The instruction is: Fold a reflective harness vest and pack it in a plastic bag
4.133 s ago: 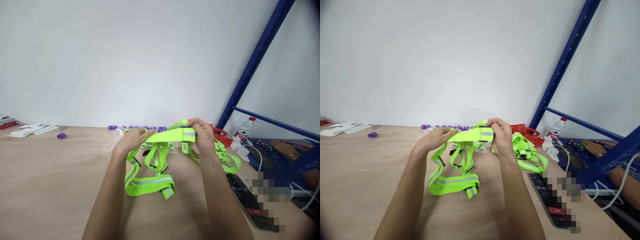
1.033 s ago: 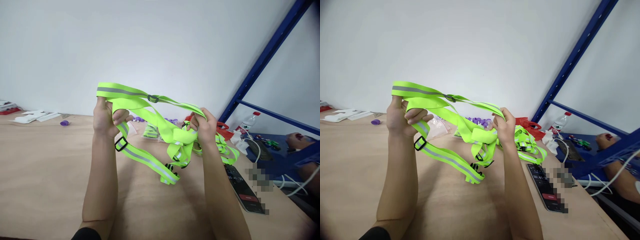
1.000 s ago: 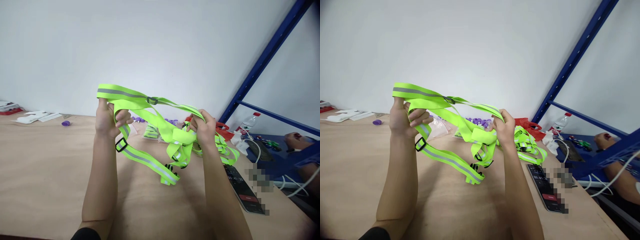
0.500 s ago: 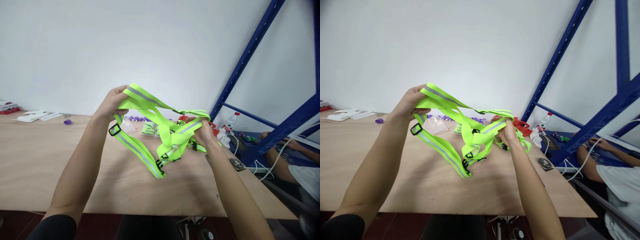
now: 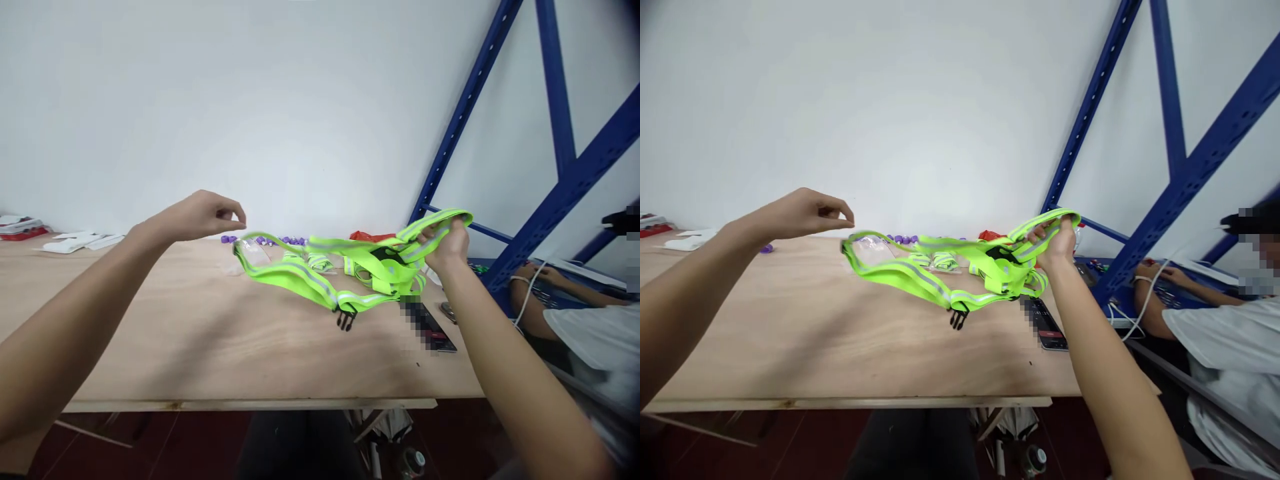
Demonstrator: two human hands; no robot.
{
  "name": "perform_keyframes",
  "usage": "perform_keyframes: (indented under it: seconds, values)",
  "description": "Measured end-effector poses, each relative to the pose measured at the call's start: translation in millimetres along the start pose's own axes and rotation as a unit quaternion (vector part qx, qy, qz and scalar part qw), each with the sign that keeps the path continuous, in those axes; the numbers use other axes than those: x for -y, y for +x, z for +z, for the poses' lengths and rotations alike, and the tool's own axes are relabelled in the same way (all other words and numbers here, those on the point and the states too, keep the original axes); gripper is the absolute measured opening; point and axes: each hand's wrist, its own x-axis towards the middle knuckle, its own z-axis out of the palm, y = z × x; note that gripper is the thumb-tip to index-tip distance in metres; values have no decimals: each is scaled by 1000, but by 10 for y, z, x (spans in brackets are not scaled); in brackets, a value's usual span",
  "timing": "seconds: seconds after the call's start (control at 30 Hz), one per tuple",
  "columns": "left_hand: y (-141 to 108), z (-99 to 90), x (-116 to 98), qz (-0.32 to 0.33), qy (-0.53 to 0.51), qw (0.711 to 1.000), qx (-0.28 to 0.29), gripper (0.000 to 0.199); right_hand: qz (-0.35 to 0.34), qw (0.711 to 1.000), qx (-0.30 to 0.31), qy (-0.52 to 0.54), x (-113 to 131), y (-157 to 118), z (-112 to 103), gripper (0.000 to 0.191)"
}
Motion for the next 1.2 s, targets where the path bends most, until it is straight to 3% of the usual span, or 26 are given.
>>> perform_keyframes:
  seconds: [0.1, 0.17, 0.27, 0.37, 0.5, 0.6, 0.67, 0.77, 0.87, 0.97, 1.1, 1.2]
  values:
    - [-82, -94, 131, 8, 37, 997, -61, 9, 57, 995, -78, 7, 84, -68, -14, 45]
    - [-119, -80, 194, 12, 51, 995, -84, 11, 84, 994, -76, 4, 137, -160, 64, 38]
    - [-127, 117, 243, 30, 86, 996, -26, 17, 103, 994, -27, 10, 198, -326, 284, 29]
    - [-115, 546, 255, 65, 116, 989, 68, 28, 119, 992, 32, 16, 233, -479, 536, 24]
    - [-144, 1341, 226, 132, 50, 979, 149, 39, 126, 985, 113, 22, 267, -629, 798, 24]
    - [-184, 1896, 152, 143, -43, 975, 165, 61, 114, 978, 171, 25, 294, -727, 959, 22]
    - [-194, 2169, 88, 165, -122, 966, 157, 70, 108, 975, 195, 26, 299, -792, 1064, 24]
    - [-161, 2381, 17, 172, -219, 948, 156, 50, 115, 968, 221, 21, 271, -869, 1193, 30]
    - [-98, 2352, 21, 123, -280, 938, 165, 44, 116, 965, 235, 0, 211, -890, 1218, 37]
    - [-49, 2122, 102, 62, -309, 939, 135, 46, 87, 964, 236, -81, 147, -880, 1087, 32]
    - [-37, 1655, 272, 3, -292, 956, 40, 47, 64, 924, 269, -263, 91, -912, 699, 43]
    - [-54, 1299, 405, -26, -267, 963, -29, 46, 43, 894, 291, -339, 89, -999, 306, 43]
